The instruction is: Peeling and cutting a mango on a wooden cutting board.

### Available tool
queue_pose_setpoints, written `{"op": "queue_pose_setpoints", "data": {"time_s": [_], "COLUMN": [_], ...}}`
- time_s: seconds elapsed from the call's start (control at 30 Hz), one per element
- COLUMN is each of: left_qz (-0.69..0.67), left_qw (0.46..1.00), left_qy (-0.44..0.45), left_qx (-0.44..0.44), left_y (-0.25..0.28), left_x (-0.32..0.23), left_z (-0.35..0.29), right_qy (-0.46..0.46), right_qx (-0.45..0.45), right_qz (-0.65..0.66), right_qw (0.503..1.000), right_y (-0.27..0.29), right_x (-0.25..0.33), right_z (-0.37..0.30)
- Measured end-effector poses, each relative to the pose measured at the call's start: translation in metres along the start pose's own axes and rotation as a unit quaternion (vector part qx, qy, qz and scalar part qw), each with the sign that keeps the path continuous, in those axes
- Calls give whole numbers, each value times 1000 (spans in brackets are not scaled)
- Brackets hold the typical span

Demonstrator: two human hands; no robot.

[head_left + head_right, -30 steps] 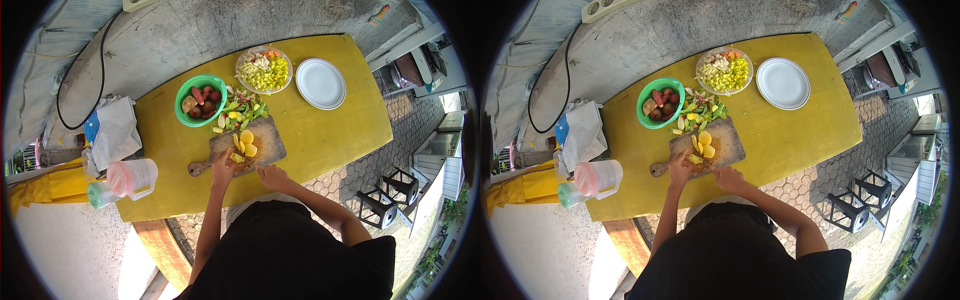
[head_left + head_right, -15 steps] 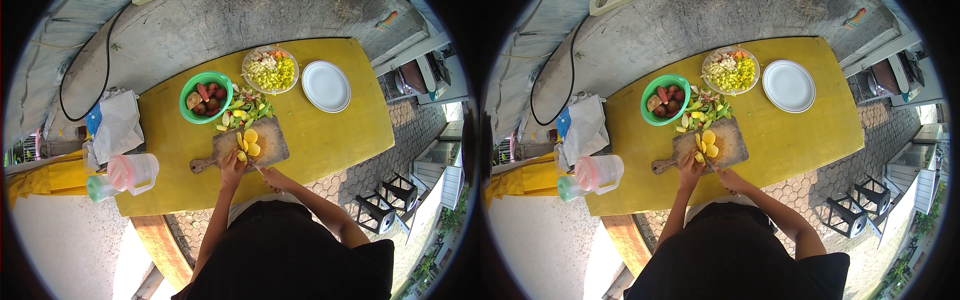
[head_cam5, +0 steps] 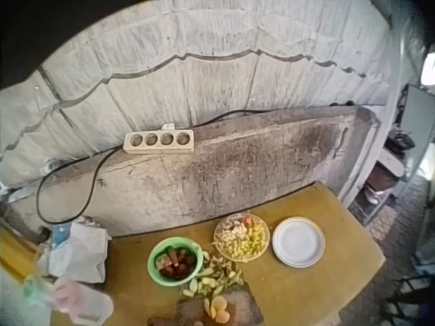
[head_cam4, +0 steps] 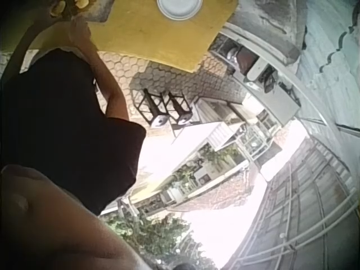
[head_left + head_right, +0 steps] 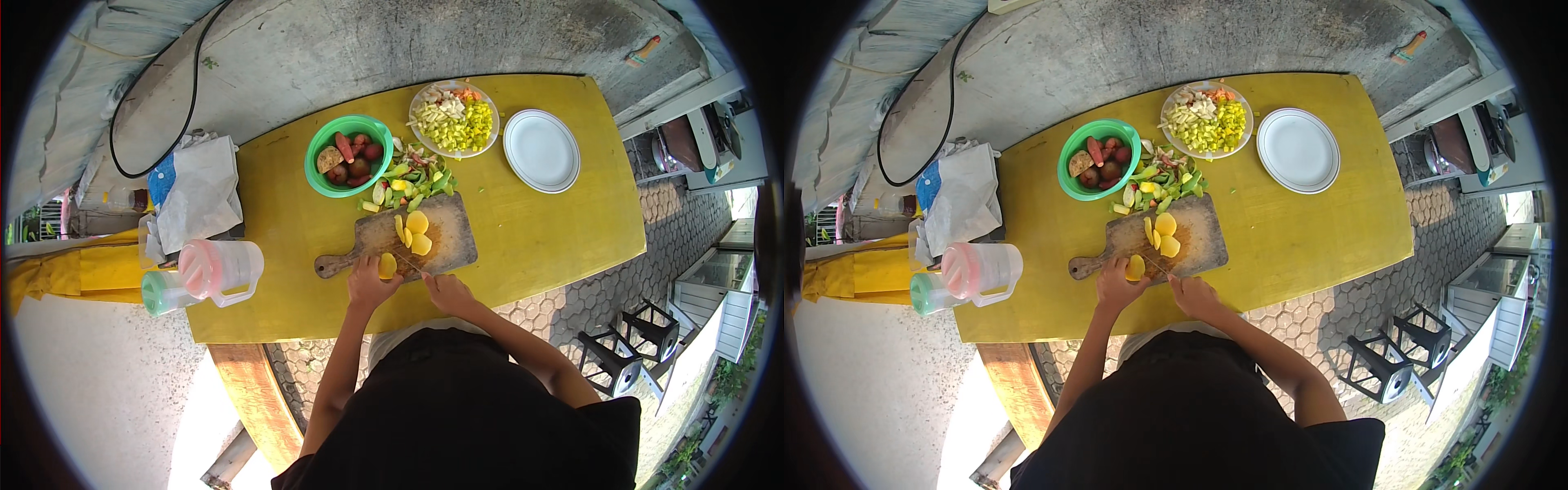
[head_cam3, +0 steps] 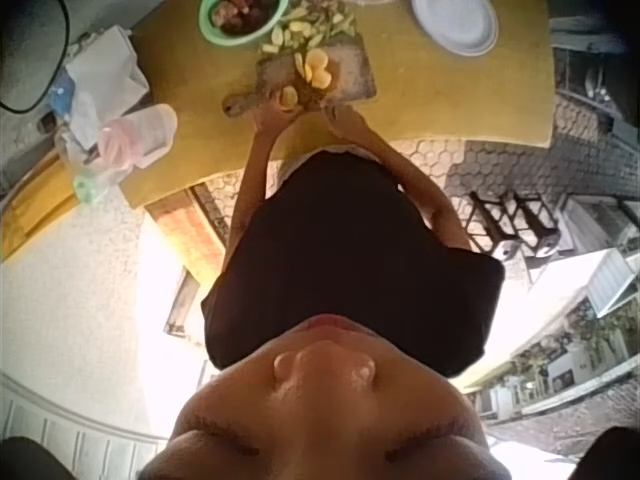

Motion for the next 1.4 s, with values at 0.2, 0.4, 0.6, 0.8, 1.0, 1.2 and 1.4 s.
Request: {"op": "queue_pose_setpoints", "data": {"time_s": [0.2,0.4,0.6,0.8,1.0,1.2,1.4], "left_qz": [-136,-181,-256,-398,-558,-593,-448], "left_qw": [989,980,959,905,758,748,856], "left_qy": [59,47,106,145,338,294,255], "left_qx": [13,-70,-58,-35,-1,-46,-41], "left_y": [-9,-14,-4,-5,-27,-34,-41], "left_x": [10,9,2,6,20,14,23], "left_z": [0,0,1,-2,-20,-22,-19], "right_qy": [-44,-44,-64,-98,-58,-26,-16], "right_qx": [10,10,-11,24,9,-22,-12], "right_qz": [-110,-163,-138,-92,-89,-141,-142], "right_qw": [993,986,988,991,994,989,990], "right_y": [13,11,14,14,9,8,4], "right_x": [27,25,23,22,23,23,24], "right_z": [-11,-8,-6,-7,-13,-12,-7]}}
Point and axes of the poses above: each hand's wrist, its own z-axis towards the middle knuckle, its own y-axis out of the back of the hand, x = y × z, the point moved 5 cm from there along z, towards the middle knuckle, and after that the axes turned 3 degrees about x, right-handed, at the moved point
